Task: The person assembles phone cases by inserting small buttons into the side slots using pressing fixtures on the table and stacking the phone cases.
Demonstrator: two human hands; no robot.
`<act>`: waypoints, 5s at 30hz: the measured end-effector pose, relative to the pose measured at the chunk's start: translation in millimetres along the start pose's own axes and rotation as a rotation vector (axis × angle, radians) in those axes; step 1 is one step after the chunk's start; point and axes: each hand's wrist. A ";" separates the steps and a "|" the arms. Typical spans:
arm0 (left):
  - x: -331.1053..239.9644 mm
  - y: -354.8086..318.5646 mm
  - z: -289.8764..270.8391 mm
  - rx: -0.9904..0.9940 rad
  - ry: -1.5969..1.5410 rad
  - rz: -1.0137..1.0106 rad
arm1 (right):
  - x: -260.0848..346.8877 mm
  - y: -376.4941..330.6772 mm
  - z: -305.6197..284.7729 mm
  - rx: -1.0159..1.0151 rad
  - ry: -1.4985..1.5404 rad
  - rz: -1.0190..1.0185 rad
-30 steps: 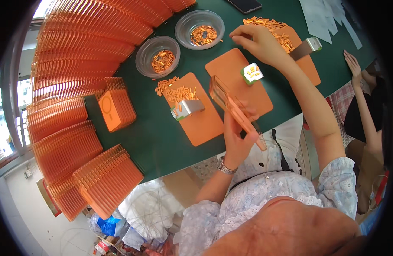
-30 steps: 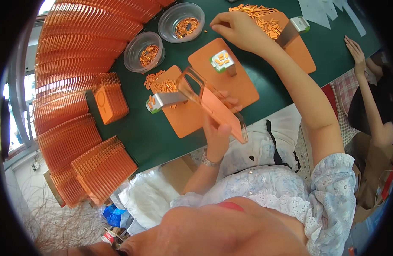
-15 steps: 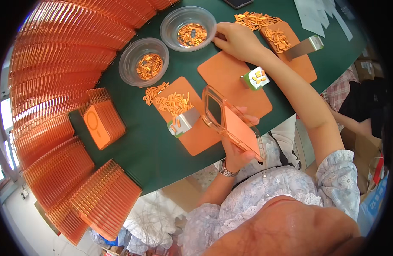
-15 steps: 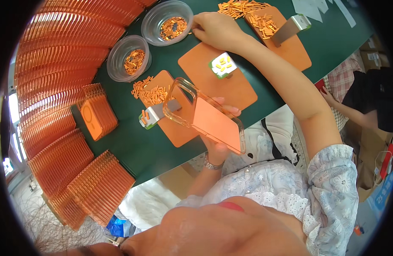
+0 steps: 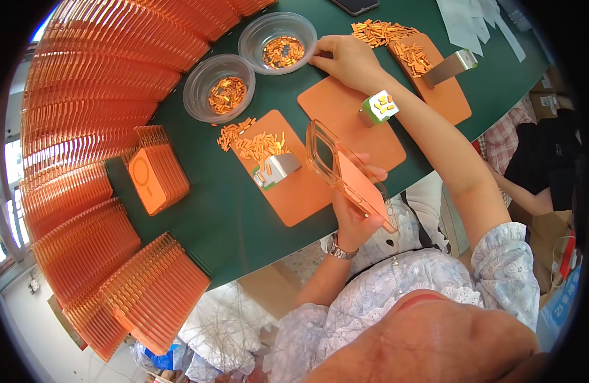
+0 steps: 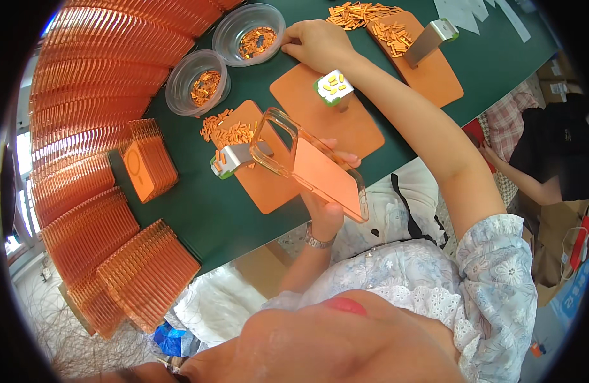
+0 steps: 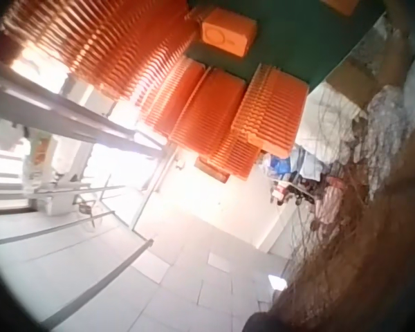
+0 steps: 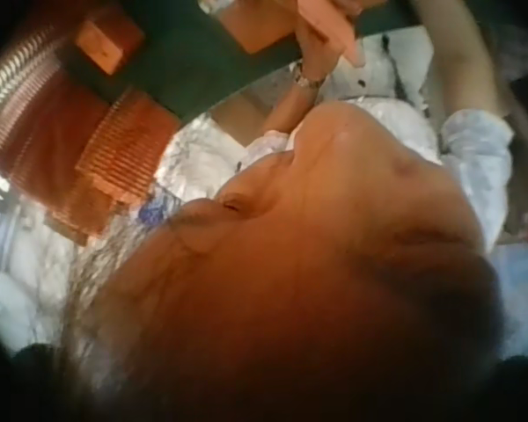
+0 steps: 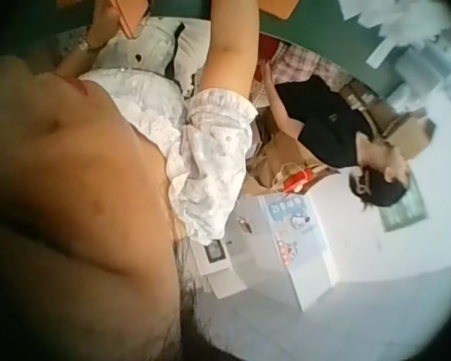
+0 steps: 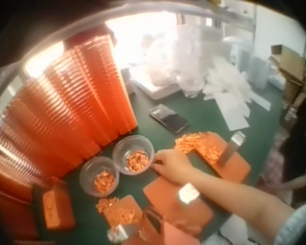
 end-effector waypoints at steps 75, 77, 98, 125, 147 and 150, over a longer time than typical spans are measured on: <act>-74.4 -30.3 -64.3 -0.218 0.243 0.072 | 114.9 -86.0 -21.3 0.550 0.689 -0.107; -74.0 -27.1 -69.8 -0.230 0.131 0.051 | 116.6 -84.1 -17.5 0.503 0.741 -0.158; -83.6 -5.2 -75.8 -0.144 0.025 -0.205 | 126.6 -72.6 -27.1 0.645 0.555 -0.274; -114.7 10.9 -57.4 -0.083 0.153 -0.468 | 130.9 -91.1 1.8 0.681 1.004 0.066; -73.8 -13.6 -88.1 -0.493 -0.076 -0.182 | 69.3 -62.9 17.1 0.338 0.241 -0.354; -71.5 -13.0 -90.1 -0.511 -0.158 -0.209 | 76.3 -63.9 15.4 0.362 0.163 -0.394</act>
Point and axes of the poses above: each hand's wrist, its own y-axis towards the middle knuckle, its own z-axis out of the palm, x = y × z, and after that the axes turned 5 degrees about z, right-handed
